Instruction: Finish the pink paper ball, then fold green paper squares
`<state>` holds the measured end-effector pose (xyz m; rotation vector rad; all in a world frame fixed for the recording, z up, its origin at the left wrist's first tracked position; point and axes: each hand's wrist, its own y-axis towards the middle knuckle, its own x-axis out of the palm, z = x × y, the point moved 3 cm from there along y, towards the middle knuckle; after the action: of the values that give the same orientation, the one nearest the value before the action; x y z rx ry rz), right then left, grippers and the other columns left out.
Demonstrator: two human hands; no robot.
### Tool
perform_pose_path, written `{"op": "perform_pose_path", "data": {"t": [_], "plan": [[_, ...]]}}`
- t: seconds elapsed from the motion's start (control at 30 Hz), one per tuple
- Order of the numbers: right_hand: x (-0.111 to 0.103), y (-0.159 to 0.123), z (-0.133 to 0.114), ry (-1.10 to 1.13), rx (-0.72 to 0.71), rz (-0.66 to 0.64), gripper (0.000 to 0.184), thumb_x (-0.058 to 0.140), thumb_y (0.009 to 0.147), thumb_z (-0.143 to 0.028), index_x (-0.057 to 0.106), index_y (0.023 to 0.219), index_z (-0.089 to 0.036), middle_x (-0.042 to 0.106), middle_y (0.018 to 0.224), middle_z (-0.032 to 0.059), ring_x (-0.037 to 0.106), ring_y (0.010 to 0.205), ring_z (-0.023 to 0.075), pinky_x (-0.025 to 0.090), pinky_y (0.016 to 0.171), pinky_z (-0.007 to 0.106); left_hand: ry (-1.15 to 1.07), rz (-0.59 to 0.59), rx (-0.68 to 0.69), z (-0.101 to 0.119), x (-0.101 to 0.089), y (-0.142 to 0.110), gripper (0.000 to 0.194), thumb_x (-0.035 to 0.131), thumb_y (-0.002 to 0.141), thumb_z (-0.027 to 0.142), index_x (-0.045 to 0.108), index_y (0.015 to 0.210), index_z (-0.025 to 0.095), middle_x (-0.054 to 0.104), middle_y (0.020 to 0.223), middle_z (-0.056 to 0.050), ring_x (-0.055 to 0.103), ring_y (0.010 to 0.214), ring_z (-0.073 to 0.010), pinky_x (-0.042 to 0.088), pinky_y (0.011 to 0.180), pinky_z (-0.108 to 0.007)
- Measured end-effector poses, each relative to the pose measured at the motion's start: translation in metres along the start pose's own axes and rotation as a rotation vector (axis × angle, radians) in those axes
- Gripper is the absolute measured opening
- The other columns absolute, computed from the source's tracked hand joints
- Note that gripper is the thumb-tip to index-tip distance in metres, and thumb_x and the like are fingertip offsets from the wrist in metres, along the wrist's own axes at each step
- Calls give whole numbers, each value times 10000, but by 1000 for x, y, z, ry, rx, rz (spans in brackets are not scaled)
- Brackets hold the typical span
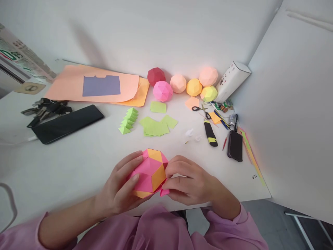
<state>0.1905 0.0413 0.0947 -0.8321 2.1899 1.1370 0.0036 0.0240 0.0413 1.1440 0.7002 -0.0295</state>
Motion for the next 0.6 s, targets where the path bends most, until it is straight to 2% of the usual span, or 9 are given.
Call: {"op": "perform_pose_path", "data": {"t": [0.27,0.4,0.6], "plan": [[0,2,-2,-15,20,10,126,589,818,-104,566,916,-181,532,874,70,544,829,172,517,723,353,-20,-7,-13,-1,0,-1,777,765,702,275,332,1341,193,372,1411,-223,435,1264,-377,512,887,-581],[0,2,-2,-20,16,12,143,584,813,-98,562,926,-183,533,877,69,546,835,172,519,728,353,-31,9,0,-1,0,-2,800,786,673,231,340,1333,154,360,1410,-239,431,1262,-387,500,907,-585],[0,1,-2,-23,33,1,173,565,819,-98,556,955,-206,539,880,65,556,822,173,515,727,358,-20,17,18,0,-1,-1,726,781,665,191,396,1279,167,330,1435,-217,424,1267,-384,497,913,-585]]}}
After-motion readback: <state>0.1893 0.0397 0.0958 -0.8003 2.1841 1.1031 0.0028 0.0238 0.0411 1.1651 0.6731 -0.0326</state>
